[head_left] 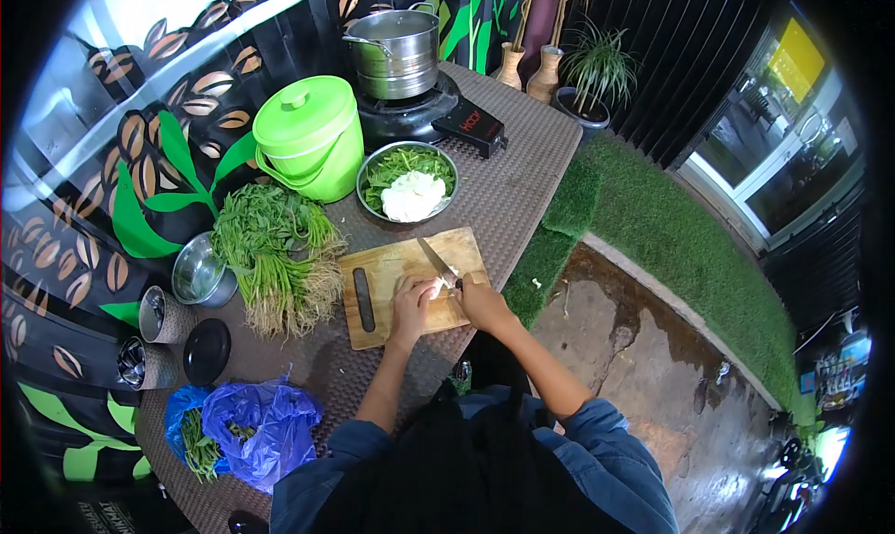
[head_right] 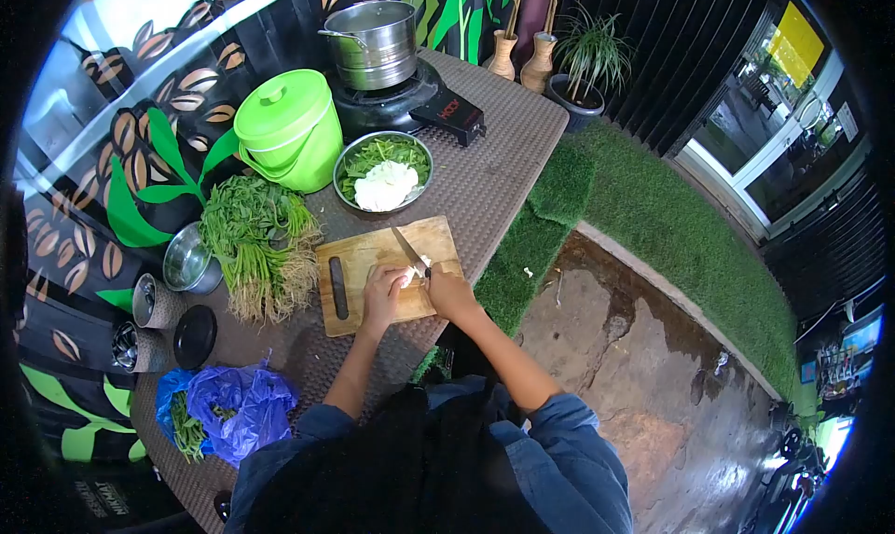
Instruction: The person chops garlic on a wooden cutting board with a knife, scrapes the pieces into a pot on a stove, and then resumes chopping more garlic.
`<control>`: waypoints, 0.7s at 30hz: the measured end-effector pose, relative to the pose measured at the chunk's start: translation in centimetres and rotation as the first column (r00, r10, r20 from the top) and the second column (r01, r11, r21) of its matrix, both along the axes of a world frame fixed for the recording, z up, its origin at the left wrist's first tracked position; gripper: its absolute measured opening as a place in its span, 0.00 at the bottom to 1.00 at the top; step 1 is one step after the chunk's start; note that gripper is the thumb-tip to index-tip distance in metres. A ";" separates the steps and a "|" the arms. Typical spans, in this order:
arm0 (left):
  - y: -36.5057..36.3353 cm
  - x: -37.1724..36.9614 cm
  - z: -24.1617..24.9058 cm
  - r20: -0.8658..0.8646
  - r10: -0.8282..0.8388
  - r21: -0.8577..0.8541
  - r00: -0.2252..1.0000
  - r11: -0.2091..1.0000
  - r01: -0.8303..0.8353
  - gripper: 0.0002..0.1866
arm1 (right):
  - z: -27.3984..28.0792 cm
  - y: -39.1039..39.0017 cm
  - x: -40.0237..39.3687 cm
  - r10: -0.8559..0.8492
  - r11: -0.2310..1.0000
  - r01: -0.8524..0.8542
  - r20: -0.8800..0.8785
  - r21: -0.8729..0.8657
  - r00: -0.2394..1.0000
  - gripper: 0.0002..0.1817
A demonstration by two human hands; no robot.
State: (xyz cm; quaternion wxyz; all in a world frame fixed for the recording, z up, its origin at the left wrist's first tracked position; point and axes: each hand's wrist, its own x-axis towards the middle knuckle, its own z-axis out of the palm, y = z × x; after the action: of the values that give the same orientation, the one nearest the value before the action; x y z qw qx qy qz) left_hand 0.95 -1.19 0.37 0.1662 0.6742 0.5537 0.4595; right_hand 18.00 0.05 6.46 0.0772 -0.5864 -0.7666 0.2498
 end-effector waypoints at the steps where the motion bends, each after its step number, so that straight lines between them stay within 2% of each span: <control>1: 0.0 0.0 0.2 -0.054 -0.022 0.032 0.998 0.999 0.024 0.10 | 0.1 0.2 0.2 0.025 1.000 -0.025 -0.009 -0.002 1.000 0.19; 6: -0.5 0.8 1.7 -0.186 -0.033 0.081 0.982 0.996 0.049 0.10 | 0.4 -0.8 -0.3 0.027 1.000 -0.027 0.003 0.011 1.000 0.19; 8: -0.5 1.0 1.6 -0.248 0.014 0.072 0.969 0.997 0.004 0.09 | 0.2 -1.0 -0.8 0.014 1.000 -0.014 0.004 0.005 1.000 0.19; 12: -0.2 0.8 0.2 -0.163 0.019 0.082 0.986 0.997 -0.006 0.09 | 0.7 -0.9 -1.3 -0.013 1.000 0.015 0.070 -0.023 0.997 0.18; 14: -0.4 0.9 0.2 -0.089 0.082 0.075 0.993 0.994 -0.076 0.10 | 1.0 -1.0 -1.6 -0.016 1.000 0.018 0.084 -0.025 0.996 0.18; 17: -0.5 0.9 0.5 -0.137 0.042 0.046 0.990 0.998 -0.036 0.10 | 0.3 -1.2 -2.0 -0.021 1.000 0.022 0.107 -0.010 0.994 0.17; 20: -0.5 1.0 0.9 -0.153 0.047 0.017 0.987 0.999 -0.045 0.09 | -0.8 -1.9 -2.4 0.054 0.997 -0.060 0.123 0.041 0.991 0.17; 21: -0.5 0.9 0.6 -0.153 0.048 0.016 0.987 0.999 -0.046 0.09 | -0.3 -2.3 -2.8 -0.014 0.999 0.011 0.105 0.031 0.994 0.18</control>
State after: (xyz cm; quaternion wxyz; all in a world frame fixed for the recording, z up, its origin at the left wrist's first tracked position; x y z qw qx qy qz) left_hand 1.82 -1.64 1.02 0.1082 0.6954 0.5776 0.4136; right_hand 15.21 -2.26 6.19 0.0472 -0.6024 -0.7697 0.2063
